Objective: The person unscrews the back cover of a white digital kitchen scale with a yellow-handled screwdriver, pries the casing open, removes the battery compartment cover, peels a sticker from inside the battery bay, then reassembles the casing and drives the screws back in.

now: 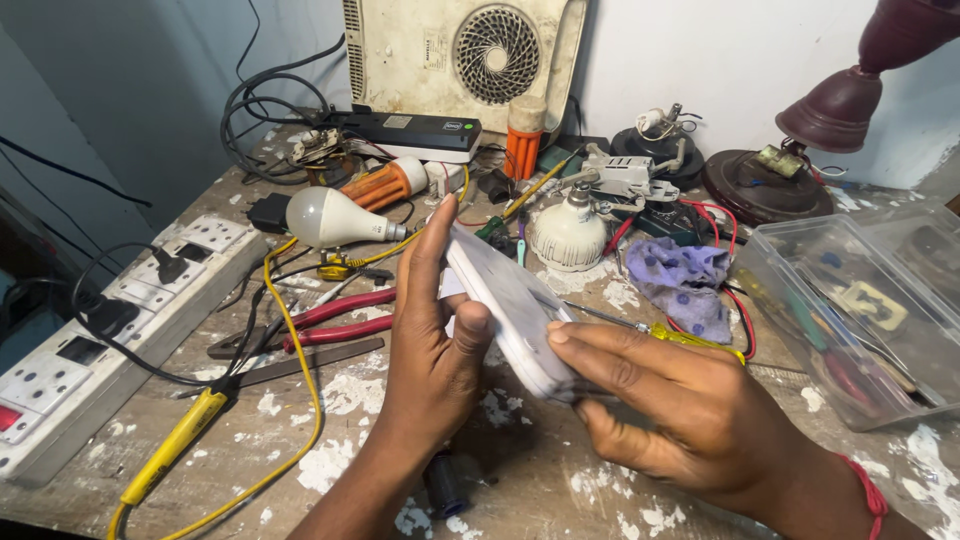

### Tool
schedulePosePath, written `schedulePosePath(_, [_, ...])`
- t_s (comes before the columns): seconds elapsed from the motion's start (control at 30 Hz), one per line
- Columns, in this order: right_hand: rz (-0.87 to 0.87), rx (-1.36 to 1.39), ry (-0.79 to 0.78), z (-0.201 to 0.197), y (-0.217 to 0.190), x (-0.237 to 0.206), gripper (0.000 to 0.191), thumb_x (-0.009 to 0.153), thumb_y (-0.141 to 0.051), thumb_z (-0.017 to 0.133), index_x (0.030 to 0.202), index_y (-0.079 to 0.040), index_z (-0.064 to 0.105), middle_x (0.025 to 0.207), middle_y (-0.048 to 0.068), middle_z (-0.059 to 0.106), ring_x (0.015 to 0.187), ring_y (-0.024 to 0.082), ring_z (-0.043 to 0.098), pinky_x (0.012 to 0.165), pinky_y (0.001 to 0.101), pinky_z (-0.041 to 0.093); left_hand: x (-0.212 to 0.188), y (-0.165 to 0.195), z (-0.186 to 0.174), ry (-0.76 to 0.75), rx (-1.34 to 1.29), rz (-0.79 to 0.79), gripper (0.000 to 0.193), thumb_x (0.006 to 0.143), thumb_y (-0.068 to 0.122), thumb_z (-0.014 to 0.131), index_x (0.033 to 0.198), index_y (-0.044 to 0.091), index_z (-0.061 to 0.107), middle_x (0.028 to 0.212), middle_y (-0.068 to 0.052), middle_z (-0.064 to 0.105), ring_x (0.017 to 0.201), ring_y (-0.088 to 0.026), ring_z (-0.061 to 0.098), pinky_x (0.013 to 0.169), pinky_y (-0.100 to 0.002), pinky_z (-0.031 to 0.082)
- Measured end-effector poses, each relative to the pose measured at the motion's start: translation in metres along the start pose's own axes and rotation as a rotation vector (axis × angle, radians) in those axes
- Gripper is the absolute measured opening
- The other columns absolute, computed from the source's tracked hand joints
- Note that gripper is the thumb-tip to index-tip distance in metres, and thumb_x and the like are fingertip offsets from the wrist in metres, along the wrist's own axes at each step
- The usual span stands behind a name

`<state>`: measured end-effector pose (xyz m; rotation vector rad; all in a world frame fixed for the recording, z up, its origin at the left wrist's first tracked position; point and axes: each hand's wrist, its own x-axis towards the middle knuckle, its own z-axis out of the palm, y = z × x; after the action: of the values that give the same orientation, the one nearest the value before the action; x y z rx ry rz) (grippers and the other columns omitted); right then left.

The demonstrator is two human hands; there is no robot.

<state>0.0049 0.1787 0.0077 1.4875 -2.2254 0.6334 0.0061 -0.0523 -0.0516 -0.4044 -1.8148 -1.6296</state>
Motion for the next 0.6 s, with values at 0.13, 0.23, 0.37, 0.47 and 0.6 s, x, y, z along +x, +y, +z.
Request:
schedulePosePath(0.13, [-0.008,-0.035,0.002,-0.001,-0.002,0.002,0.050,0.088,-0.016,0.073,0.135,-0.004,0.063,0.127,0.018,0.069,0.111,0.033,0.073,0.091,0.0386,0.060,0.000,-0.001,0.001,0.023,0.064,0.053,0.095,0.098,0.076,0.045,0.162,0.008,0.035,0.149,-0.016,0.047,0.126,-0.026,0.049,0.108,-0.037,0.042])
schedulePosePath(0.23, [-0.011,-0.011,-0.013,-0.003,-0.001,0.006,0.048,0.089,-0.015,0.072,0.135,-0.004,0.063,0.127,0.018,0.069,0.110,0.033,0.074,0.090,0.0381,0.060,0.001,-0.003,0.001,0.034,0.094,0.083,0.095,0.099,0.078,0.042,0.162,0.007,0.036,0.151,-0.017,0.047,0.144,-0.029,0.048,0.122,-0.040,0.036])
schedulePosePath(0.37, [0.000,-0.016,-0.030,-0.005,0.000,0.008,0.048,0.087,-0.016,0.072,0.133,-0.004,0.064,0.123,0.020,0.070,0.107,0.034,0.073,0.088,0.0396,0.060,0.000,-0.004,0.001,0.028,0.099,0.082,0.096,0.098,0.079,0.042,0.161,0.006,0.036,0.151,-0.017,0.048,0.143,-0.029,0.047,0.122,-0.041,0.035])
schedulePosePath(0.47, [0.029,-0.038,-0.026,-0.002,0.000,0.009,0.051,0.085,-0.016,0.073,0.133,-0.002,0.063,0.116,0.021,0.070,0.103,0.036,0.073,0.085,0.0409,0.060,0.000,-0.006,0.001,0.036,0.120,0.085,0.096,0.099,0.078,0.040,0.162,0.006,0.035,0.155,-0.017,0.047,0.147,-0.030,0.047,0.125,-0.042,0.034])
schedulePosePath(0.6, [-0.057,-0.167,0.046,0.007,-0.001,0.009,0.049,0.085,-0.015,0.074,0.131,-0.002,0.064,0.109,0.019,0.073,0.093,0.035,0.074,0.080,0.0416,0.060,0.001,-0.007,0.002,-0.028,-0.055,0.051,0.110,0.087,0.070,0.065,0.165,0.007,0.022,0.160,-0.016,0.035,0.145,-0.032,0.044,0.118,-0.044,0.042])
